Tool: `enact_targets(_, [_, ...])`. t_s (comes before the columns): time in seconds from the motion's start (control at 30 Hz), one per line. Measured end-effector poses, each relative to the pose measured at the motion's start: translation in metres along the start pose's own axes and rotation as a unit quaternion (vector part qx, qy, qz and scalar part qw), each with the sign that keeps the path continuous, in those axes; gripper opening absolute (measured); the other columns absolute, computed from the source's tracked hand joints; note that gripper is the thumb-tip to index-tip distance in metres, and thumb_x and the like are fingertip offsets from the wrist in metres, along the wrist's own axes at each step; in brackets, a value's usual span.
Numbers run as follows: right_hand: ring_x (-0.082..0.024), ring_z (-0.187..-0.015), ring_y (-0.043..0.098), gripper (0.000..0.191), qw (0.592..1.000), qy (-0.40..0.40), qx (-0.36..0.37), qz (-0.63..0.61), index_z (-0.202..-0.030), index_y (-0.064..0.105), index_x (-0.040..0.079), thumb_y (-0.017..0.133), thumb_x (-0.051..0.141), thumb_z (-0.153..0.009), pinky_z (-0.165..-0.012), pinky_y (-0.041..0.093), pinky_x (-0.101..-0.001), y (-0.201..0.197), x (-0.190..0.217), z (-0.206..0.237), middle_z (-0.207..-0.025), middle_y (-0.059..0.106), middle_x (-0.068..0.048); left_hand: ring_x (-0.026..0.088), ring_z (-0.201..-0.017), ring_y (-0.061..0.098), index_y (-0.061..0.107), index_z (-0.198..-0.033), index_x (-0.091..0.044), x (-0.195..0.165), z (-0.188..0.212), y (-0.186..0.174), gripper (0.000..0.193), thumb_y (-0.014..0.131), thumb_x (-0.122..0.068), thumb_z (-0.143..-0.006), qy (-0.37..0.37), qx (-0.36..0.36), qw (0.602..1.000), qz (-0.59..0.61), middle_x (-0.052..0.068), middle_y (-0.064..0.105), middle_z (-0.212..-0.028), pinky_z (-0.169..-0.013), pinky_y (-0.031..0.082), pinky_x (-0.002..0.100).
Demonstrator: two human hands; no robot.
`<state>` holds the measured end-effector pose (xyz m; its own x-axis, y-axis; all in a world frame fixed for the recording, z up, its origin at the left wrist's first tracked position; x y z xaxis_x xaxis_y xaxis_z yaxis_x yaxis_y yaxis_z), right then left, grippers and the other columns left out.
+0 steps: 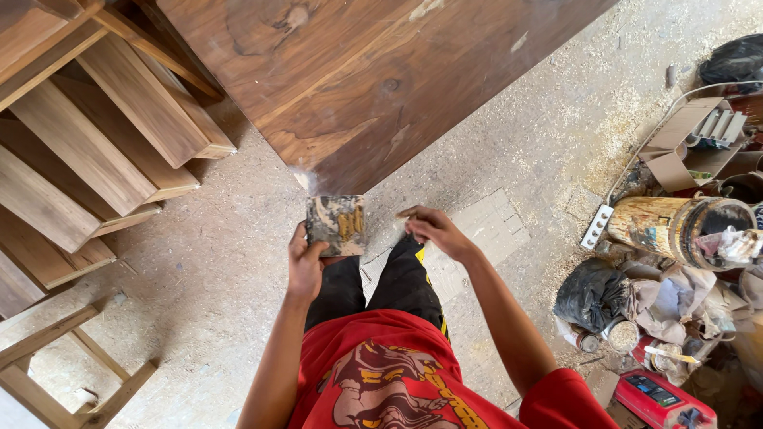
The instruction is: The person scoops a paste-like filler from a bucket with a putty knife and applies it to cracks and gaps in wooden furniture frames and tabletops. The person repeatedly scrapes filler onto the wood, smoothing it into the seams and edges of the furniture pieces.
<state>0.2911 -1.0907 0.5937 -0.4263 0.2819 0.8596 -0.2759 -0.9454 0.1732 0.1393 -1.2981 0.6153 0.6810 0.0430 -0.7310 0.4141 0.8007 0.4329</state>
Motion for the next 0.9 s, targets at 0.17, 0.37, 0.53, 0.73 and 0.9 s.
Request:
enact_targets(0.17, [-0.019, -0.099, 0.069, 0.041, 0.938, -0.184, -0.213, -0.204, -0.139, 0.052, 0.005, 0.049, 0.033, -0.109, -0.075, 0.059, -0.0303, -0.023, 0.009, -0.017, -0.105, 0.068, -0.010, 0.031, -0.097, 0.074, 0.048, -0.127, 0.006, -0.003, 0.000, -0.024, 0.040, 0.047, 0.009, -0.087, 0.027, -0.011, 0.997, 0.077, 0.022, 0.068, -0.114, -0.077, 0.069, 0.041])
enact_targets(0.37, [-0.014, -0.104, 0.061, 0.043, 0.847, -0.362, -0.388, -0.010, -0.147, 0.039, 0.010, 0.047, 0.034, -0.113, -0.067, 0.057, -0.0256, -0.083, 0.070, -0.052, -0.123, 0.069, -0.012, 0.033, -0.102, 0.072, 0.046, -0.131, 0.002, 0.005, 0.005, -0.051, 0.048, 0.045, 0.010, -0.083, 0.032, -0.050, 0.995, 0.078, 0.023, 0.065, -0.120, -0.082, 0.067, 0.045])
enact_targets(0.53, [-0.010, -0.093, 0.060, 0.042, 0.864, -0.351, -0.361, 0.020, -0.142, 0.044, 0.009, 0.049, 0.038, -0.113, -0.057, 0.054, -0.0211, -0.094, 0.070, -0.086, -0.127, 0.067, -0.011, 0.032, -0.106, 0.071, 0.045, -0.137, -0.001, 0.018, 0.013, -0.073, 0.054, 0.045, 0.008, -0.085, 0.041, -0.078, 0.990, 0.107, 0.020, 0.064, -0.124, -0.086, 0.065, 0.046])
enact_targets(0.73, [-0.004, -0.072, 0.049, 0.045, 0.911, -0.376, -0.152, 0.075, -0.137, 0.051, 0.011, 0.057, 0.044, -0.106, -0.057, 0.041, -0.0178, -0.006, 0.026, -0.086, -0.125, 0.068, -0.009, 0.031, -0.107, 0.071, 0.047, -0.143, -0.002, 0.032, 0.011, -0.086, 0.058, 0.045, 0.004, -0.086, 0.049, -0.106, 0.985, 0.123, 0.019, 0.065, -0.125, -0.085, 0.065, 0.046])
enact_targets(0.9, [-0.005, -0.071, 0.048, 0.044, 0.924, -0.343, -0.157, 0.068, -0.137, 0.046, 0.006, 0.057, 0.038, -0.109, -0.060, 0.041, -0.0190, -0.029, 0.013, -0.085, -0.125, 0.069, -0.012, 0.032, -0.107, 0.070, 0.047, -0.144, 0.002, 0.041, 0.011, -0.085, 0.055, 0.046, 0.005, -0.089, 0.058, -0.103, 0.985, 0.129, 0.021, 0.065, -0.124, -0.086, 0.065, 0.046])
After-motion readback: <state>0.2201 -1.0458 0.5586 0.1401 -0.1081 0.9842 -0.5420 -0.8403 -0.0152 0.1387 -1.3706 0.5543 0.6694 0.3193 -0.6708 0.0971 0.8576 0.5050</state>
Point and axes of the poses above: each hand's wrist, its own z-axis away from the middle knuckle, its own y-axis out of the palm, x = y × z, the point moved 6 cm from there along -z, towards the middle knuckle
